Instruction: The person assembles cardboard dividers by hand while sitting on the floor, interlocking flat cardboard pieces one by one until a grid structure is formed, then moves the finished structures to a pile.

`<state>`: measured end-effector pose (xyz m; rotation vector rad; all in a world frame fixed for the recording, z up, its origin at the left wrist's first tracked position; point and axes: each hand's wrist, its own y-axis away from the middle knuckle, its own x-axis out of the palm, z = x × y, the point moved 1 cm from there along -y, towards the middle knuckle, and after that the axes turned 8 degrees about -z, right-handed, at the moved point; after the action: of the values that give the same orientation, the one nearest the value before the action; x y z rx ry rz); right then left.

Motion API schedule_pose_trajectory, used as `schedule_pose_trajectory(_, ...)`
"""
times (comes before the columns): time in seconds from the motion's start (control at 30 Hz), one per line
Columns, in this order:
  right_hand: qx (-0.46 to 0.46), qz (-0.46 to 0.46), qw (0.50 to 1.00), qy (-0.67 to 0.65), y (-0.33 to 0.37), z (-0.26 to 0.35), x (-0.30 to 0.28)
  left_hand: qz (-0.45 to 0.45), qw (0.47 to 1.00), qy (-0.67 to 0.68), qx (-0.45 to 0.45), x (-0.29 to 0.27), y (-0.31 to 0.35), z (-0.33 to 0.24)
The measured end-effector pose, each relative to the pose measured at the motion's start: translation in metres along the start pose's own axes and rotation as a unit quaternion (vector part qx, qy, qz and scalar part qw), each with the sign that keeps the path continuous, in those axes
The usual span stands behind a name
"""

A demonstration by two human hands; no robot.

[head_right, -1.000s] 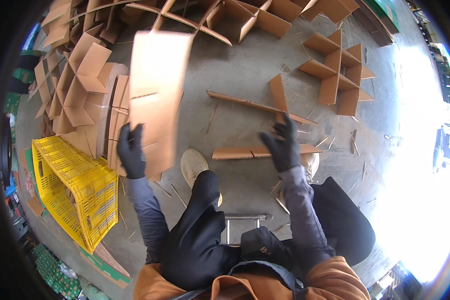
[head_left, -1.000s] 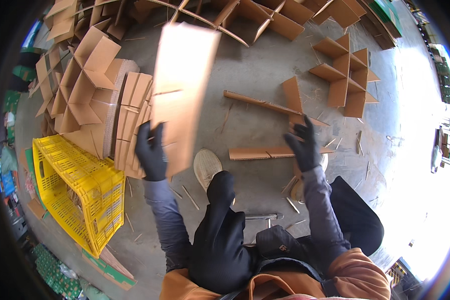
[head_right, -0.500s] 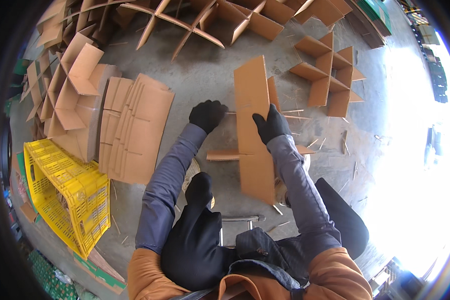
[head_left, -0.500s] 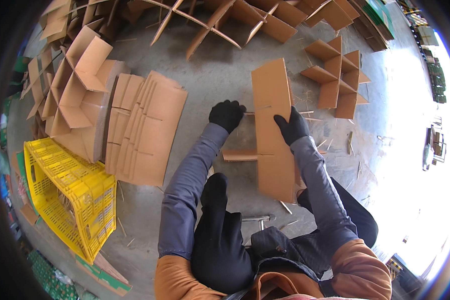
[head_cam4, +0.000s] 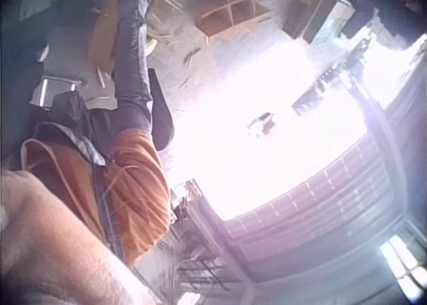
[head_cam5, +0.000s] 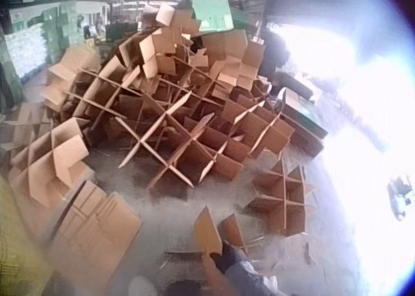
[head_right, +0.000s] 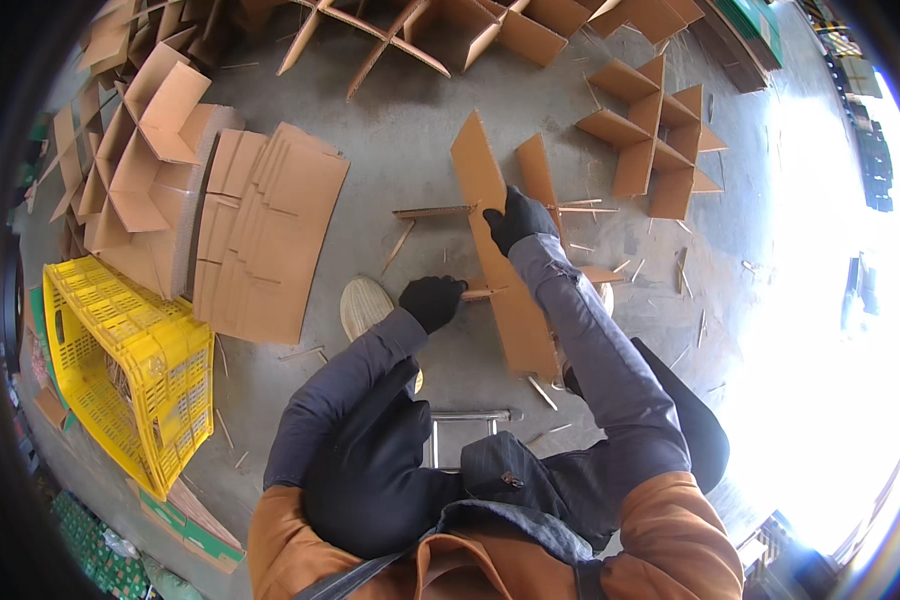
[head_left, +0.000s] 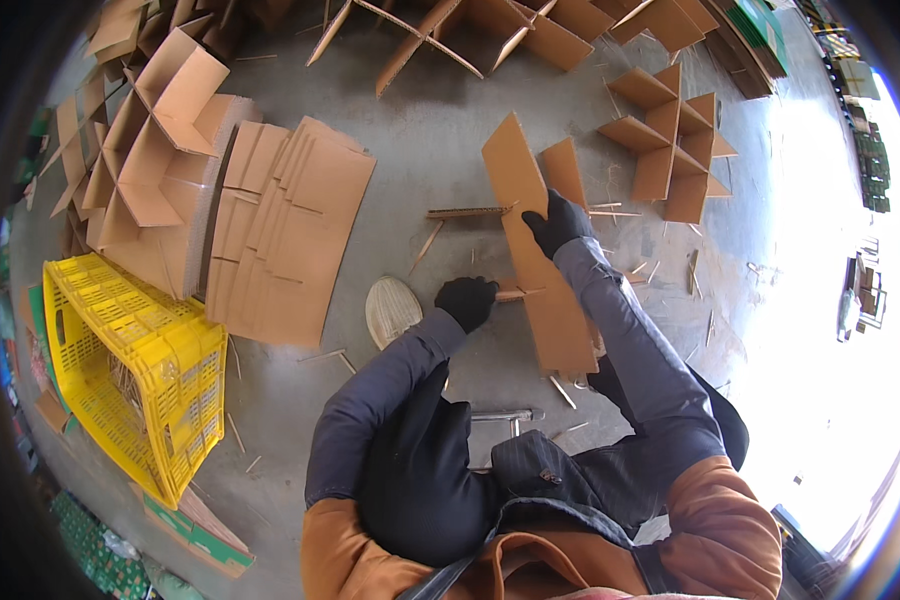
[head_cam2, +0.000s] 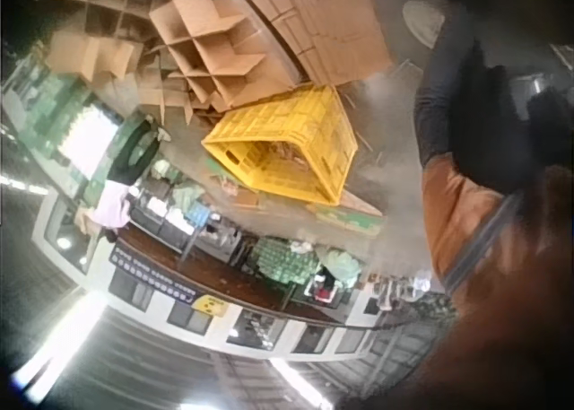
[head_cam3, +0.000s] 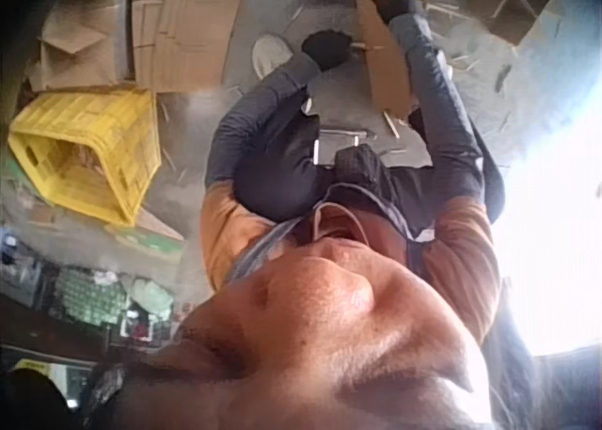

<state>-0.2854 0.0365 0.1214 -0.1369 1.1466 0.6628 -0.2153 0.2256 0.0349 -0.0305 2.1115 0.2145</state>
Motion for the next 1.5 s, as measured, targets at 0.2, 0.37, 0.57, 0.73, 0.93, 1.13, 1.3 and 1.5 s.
schedule_pose_trajectory(0.2,0.042,0.007,0.998,0.043,0.005,0.0,-0.002,0.043,0.999,0.003,0.023,0.0,0.006,-0.003)
schedule_pose_trajectory(0.37,0.031,-0.005,0.999,0.016,0.026,0.0,0.01,0.028,0.999,0.006,0.018,0.002,0.012,0.001)
schedule_pose_trajectory(0.57,0.116,-0.038,0.99,0.065,0.044,0.012,0.045,0.091,0.994,0.051,-0.011,-0.006,0.004,-0.008)
schedule_pose_trajectory(0.73,0.121,-0.05,0.989,0.062,0.048,0.023,0.045,-0.157,0.987,-0.03,0.035,-0.07,-0.023,0.006)
schedule_pose_trajectory(0.93,0.096,-0.034,0.993,0.066,0.055,0.021,0.042,-0.04,0.994,-0.091,-0.053,-0.068,-0.029,0.01)
schedule_pose_trajectory(1.13,0.125,-0.036,0.988,0.089,0.056,0.019,0.044,-0.075,0.994,-0.071,-0.023,-0.072,-0.022,0.015)
schedule_pose_trajectory(1.3,0.121,-0.039,0.988,0.084,0.049,0.019,0.046,-0.109,0.99,-0.083,-0.036,-0.071,-0.035,0.011)
schedule_pose_trajectory(1.5,0.063,-0.033,0.995,0.071,0.055,0.03,0.048,0.024,0.998,-0.022,-0.057,-0.059,-0.067,0.055)
